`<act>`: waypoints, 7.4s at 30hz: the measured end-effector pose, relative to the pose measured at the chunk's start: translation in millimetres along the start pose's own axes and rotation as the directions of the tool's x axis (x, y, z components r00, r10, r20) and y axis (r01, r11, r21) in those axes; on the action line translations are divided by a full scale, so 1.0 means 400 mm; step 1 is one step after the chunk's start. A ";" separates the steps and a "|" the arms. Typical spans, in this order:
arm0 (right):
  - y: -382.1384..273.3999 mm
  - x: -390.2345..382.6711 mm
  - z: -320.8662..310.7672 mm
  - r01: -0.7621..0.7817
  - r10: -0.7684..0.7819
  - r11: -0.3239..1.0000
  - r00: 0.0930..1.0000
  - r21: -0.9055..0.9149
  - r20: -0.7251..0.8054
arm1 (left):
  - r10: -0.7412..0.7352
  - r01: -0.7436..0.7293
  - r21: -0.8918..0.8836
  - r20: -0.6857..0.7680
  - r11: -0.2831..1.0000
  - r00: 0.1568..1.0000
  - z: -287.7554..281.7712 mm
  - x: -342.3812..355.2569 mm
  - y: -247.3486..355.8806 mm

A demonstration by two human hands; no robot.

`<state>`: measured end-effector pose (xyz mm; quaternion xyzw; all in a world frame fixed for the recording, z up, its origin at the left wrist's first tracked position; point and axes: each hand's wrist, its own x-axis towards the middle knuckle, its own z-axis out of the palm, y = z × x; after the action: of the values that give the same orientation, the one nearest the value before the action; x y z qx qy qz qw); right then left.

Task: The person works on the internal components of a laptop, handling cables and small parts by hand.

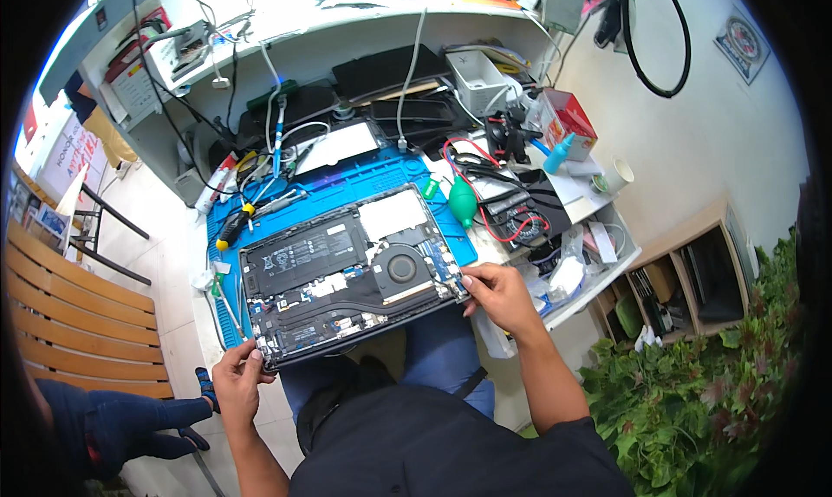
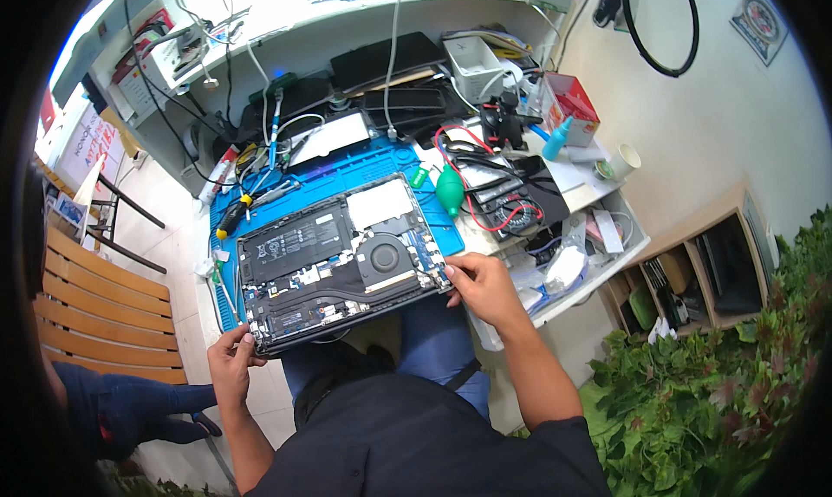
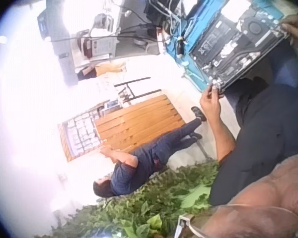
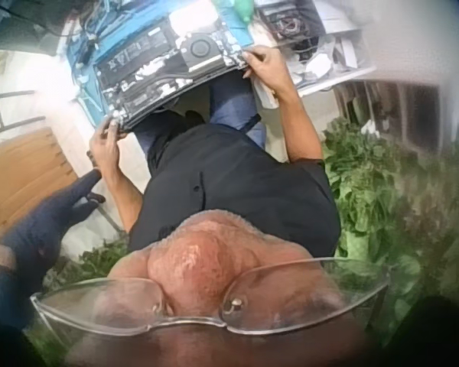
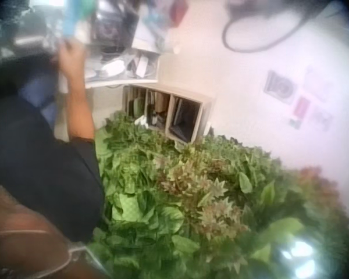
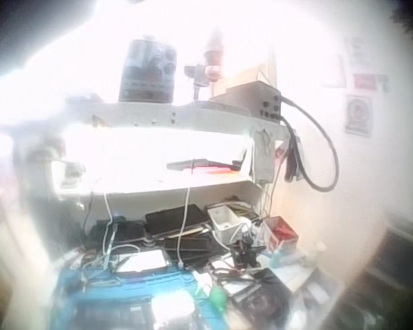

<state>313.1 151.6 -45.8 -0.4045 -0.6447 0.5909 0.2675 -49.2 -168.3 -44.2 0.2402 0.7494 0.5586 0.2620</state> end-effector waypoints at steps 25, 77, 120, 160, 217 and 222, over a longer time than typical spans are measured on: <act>-0.006 0.048 0.037 -0.116 0.116 0.993 0.992 0.005 0.050 | -0.085 0.156 -0.267 0.262 0.951 0.961 -0.047 0.032 -0.010; -0.152 0.417 0.095 0.084 -0.178 0.752 0.981 -0.653 -0.078 | 0.060 -0.081 0.176 0.117 0.981 0.991 -0.068 0.522 0.088; -0.141 0.425 0.111 0.028 -0.106 0.813 0.989 -0.581 -0.102 | -0.044 0.043 0.008 0.165 0.999 0.985 -0.042 0.469 0.105; -0.124 0.095 0.090 0.334 -0.433 0.676 0.901 -0.656 0.013 | 0.116 -0.066 0.794 -0.005 0.604 0.993 -0.014 0.198 0.189; 0.050 -0.016 0.055 0.060 -0.047 0.994 0.989 0.094 -0.137 | 0.317 -0.448 0.744 0.326 0.495 0.891 -0.087 0.681 0.235; 0.052 -0.055 0.031 -0.042 0.062 0.981 0.993 0.190 -0.102 | 0.323 -0.430 0.687 0.289 0.586 0.901 -0.038 0.735 0.225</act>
<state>318.8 125.8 -65.1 -0.4253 -0.5603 0.6331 0.3231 -272.9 36.1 9.6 0.5149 0.8220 0.2339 0.0672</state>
